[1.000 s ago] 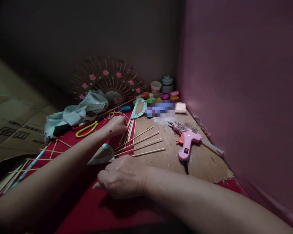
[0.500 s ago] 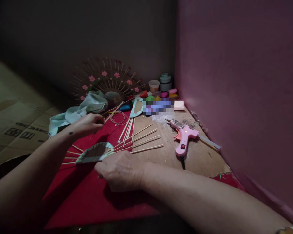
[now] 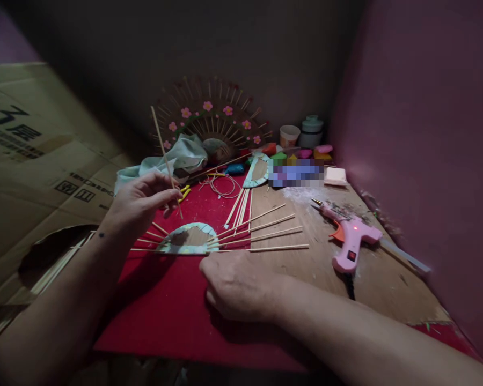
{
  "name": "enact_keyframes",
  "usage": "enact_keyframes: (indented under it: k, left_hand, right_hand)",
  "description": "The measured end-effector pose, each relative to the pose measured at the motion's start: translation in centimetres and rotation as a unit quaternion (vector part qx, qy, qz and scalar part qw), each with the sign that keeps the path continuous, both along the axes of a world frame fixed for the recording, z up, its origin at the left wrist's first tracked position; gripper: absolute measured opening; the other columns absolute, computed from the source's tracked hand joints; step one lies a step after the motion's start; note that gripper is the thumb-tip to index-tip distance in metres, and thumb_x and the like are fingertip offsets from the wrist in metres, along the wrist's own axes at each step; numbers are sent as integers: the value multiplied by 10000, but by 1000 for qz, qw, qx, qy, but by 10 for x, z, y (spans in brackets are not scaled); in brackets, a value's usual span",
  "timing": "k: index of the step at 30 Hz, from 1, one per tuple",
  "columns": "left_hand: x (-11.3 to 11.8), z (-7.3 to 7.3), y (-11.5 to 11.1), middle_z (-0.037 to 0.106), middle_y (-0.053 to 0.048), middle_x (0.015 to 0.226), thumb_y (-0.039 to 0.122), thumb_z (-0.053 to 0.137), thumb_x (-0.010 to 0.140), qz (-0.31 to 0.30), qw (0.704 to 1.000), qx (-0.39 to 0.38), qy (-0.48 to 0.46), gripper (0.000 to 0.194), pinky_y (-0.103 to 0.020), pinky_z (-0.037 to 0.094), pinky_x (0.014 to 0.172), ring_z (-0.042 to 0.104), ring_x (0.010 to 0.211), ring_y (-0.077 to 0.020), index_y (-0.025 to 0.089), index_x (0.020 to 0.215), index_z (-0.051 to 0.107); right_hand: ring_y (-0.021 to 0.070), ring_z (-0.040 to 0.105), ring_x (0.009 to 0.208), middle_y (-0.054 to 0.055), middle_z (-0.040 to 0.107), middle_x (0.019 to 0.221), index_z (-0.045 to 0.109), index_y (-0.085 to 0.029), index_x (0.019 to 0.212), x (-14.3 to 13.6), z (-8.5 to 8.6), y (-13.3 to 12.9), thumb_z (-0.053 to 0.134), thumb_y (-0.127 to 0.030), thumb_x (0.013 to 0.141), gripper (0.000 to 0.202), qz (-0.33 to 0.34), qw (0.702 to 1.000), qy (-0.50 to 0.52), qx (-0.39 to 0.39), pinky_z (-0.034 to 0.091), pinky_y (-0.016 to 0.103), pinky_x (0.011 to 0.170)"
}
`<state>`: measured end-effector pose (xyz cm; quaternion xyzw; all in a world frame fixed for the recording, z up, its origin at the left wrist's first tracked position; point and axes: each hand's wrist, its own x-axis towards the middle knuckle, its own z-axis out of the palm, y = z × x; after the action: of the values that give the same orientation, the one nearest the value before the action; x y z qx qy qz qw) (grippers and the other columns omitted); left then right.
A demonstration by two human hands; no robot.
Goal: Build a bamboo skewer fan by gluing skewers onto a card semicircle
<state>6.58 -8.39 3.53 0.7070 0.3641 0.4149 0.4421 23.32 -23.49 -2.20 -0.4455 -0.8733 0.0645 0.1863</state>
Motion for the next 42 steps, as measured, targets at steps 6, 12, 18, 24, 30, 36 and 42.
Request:
enact_keyframes:
  k: [6, 12, 18, 24, 30, 36, 42]
  left_hand:
    - [-11, -17, 7, 573, 30, 563, 224, 674, 676, 28, 998, -40, -44, 138, -204, 386, 378, 504, 427, -73, 162, 721, 560]
    - [-8, -21, 6, 600, 2, 572, 212, 655, 716, 39, 999, -23, -1, 93, -205, 409, 411, 525, 458, -79, 148, 704, 589]
    - [-1, -20, -1, 544, 79, 537, 166, 655, 713, 55, 998, -14, -6, 535, -208, 387, 364, 480, 384, -92, 196, 1217, 477]
    - [-3, -17, -10, 587, 35, 674, 244, 627, 764, 71, 991, 107, 37, 418, -194, 399, 431, 469, 471, -64, 219, 1181, 605]
    - [-6, -24, -10, 597, 25, 637, 286, 549, 805, 83, 979, 143, 122, 275, -207, 424, 521, 520, 550, -91, 165, 1023, 666]
    - [-11, -21, -5, 661, -11, 821, 305, 531, 801, 92, 976, 149, 130, 301, -204, 420, 550, 549, 639, -100, 165, 1028, 673]
    - [-12, -14, -7, 591, 19, 660, 320, 532, 805, 96, 978, 158, 94, 272, -205, 389, 503, 485, 538, -85, 168, 973, 683]
  right_hand:
    - [132, 417, 554, 43, 587, 663, 572, -134, 823, 4, -10, 2, 391, -92, 792, 188, 19, 996, 69, 56, 294, 267, 518]
    - [133, 487, 589, 41, 612, 695, 569, -131, 925, 20, 18, 8, 314, -77, 891, 263, -11, 987, 20, 157, 329, 264, 540]
    - [129, 538, 565, 29, 615, 641, 586, -170, 768, 69, 59, -33, 468, -281, 926, 226, -307, 936, 14, 172, 345, 252, 546]
    - [277, 634, 661, 80, 671, 713, 567, -206, 875, 116, 20, -86, 473, -597, 817, 406, -676, 736, 39, -9, 373, 317, 559]
    - [340, 643, 950, 165, 676, 990, 447, -148, 1147, 109, 11, -71, 522, -578, 772, 575, -678, 724, 76, -101, 444, 358, 710]
    - [338, 648, 888, 165, 661, 955, 468, -155, 1112, 105, 12, -61, 533, -350, 745, 421, -710, 692, 56, -115, 431, 353, 663]
    - [197, 598, 639, 31, 617, 761, 530, -175, 996, 104, 5, -71, 658, -347, 601, 450, -688, 626, 364, 48, 455, 301, 578]
